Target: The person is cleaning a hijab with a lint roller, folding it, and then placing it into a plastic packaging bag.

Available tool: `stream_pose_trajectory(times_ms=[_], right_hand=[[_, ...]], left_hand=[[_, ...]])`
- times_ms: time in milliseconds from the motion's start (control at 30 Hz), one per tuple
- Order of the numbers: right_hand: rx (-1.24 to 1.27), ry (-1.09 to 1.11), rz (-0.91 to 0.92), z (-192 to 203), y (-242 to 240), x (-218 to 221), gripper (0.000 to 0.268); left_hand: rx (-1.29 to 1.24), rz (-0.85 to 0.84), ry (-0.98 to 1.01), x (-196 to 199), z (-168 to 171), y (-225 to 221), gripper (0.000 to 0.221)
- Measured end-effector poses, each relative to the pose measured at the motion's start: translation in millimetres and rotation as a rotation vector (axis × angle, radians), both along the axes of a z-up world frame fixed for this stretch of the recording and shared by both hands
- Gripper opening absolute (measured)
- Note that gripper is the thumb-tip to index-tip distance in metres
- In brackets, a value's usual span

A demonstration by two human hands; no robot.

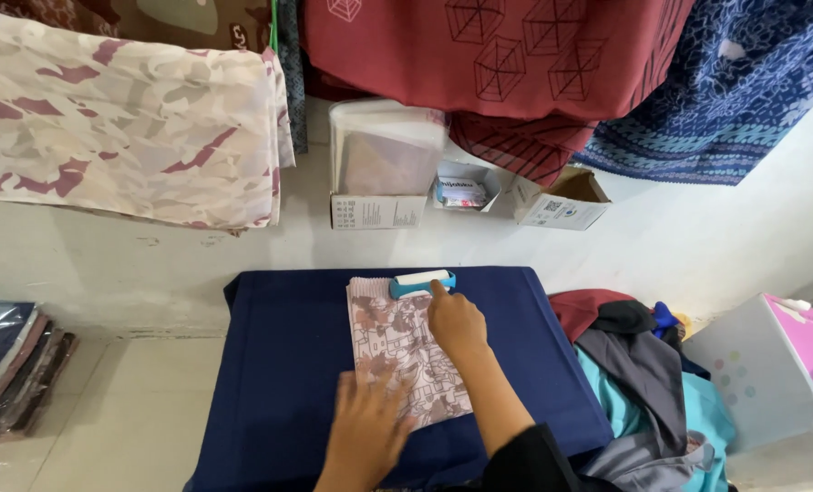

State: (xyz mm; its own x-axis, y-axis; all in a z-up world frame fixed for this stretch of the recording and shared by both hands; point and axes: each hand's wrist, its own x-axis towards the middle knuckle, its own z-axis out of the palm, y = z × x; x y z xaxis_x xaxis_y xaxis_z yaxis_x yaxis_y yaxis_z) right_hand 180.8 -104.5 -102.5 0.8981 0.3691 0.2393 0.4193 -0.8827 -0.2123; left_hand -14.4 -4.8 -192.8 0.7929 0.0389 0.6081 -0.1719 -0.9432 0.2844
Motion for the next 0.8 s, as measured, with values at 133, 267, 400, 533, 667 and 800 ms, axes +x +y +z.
stream_pose_trajectory(times_ms=[133,267,400,533,667,800], right_hand=[[0.017,-0.058,0.012,-11,-24,-27,0.045],[-0.062,-0.077,0.009,-3,-58,-75,0.048],[-0.112,-0.010,-0.072,-20,-101,-119,0.060],[-0.106,0.009,-0.100,-19,-96,-117,0.057],[-0.044,-0.088,-0.014,-12,-63,-73,0.051],[0.002,-0.149,0.037,-12,-27,-24,0.046]], left_hand=[[-0.131,-0.269,-0.033,2,18,-32,0.050],[0.006,-0.346,0.177,8,-1,-44,0.064],[0.038,-0.392,0.148,0,-1,-40,0.067],[0.110,-0.352,0.143,0,-1,-42,0.068],[0.068,-0.371,0.167,-3,5,-43,0.068],[0.047,-0.415,0.125,0,1,-41,0.070]])
